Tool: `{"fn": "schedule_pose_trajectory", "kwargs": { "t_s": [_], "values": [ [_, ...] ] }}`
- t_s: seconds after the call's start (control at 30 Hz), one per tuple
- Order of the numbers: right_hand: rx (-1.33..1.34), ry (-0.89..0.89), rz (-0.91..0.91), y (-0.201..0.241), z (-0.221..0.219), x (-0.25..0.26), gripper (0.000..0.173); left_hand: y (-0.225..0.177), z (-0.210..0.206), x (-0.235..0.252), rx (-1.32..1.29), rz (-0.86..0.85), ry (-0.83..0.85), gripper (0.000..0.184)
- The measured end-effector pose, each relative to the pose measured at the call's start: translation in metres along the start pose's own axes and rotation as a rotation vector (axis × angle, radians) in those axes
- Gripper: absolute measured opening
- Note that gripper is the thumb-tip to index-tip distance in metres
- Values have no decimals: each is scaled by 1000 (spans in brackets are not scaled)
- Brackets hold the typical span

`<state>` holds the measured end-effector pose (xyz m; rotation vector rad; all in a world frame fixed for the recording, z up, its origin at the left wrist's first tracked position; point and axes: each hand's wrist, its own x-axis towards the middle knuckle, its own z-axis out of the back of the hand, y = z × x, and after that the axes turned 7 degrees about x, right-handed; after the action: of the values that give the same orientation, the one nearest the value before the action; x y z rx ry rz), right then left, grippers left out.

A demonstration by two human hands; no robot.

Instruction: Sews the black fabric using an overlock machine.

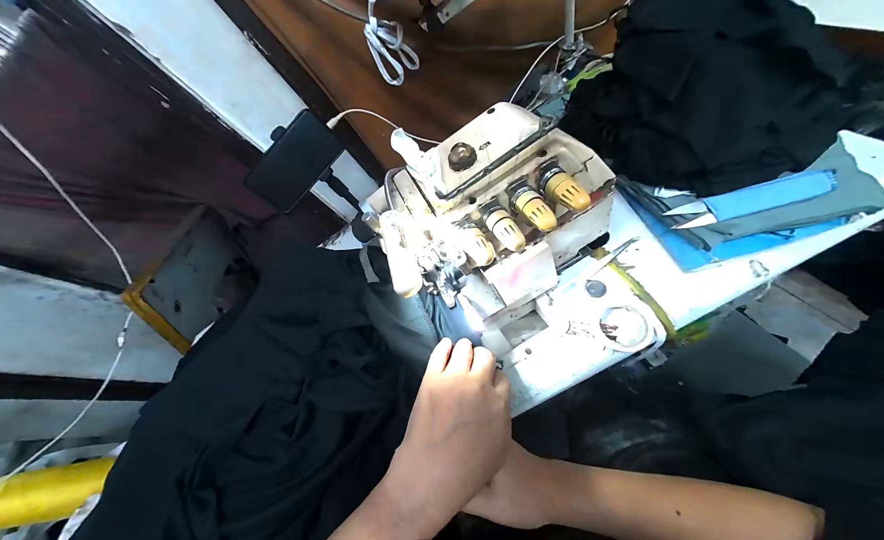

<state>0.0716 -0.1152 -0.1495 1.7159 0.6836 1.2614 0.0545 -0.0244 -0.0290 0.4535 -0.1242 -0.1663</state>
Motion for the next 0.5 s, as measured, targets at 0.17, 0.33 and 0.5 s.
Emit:
{"fn": "schedule_pose_trajectory", "kwargs": {
  "t_s": [0.17,0.33,0.5],
  "values": [
    [59,-226,-26,-11,17,-4,27,6,-3,6,48,40,8,11],
    [-175,-435,63,-6,58,28,37,14,-5,15,-6,89,-25,12],
    [-371,-273,-20,19,89,64,28,32,-10,15,-66,104,-84,17]
  ]
}}
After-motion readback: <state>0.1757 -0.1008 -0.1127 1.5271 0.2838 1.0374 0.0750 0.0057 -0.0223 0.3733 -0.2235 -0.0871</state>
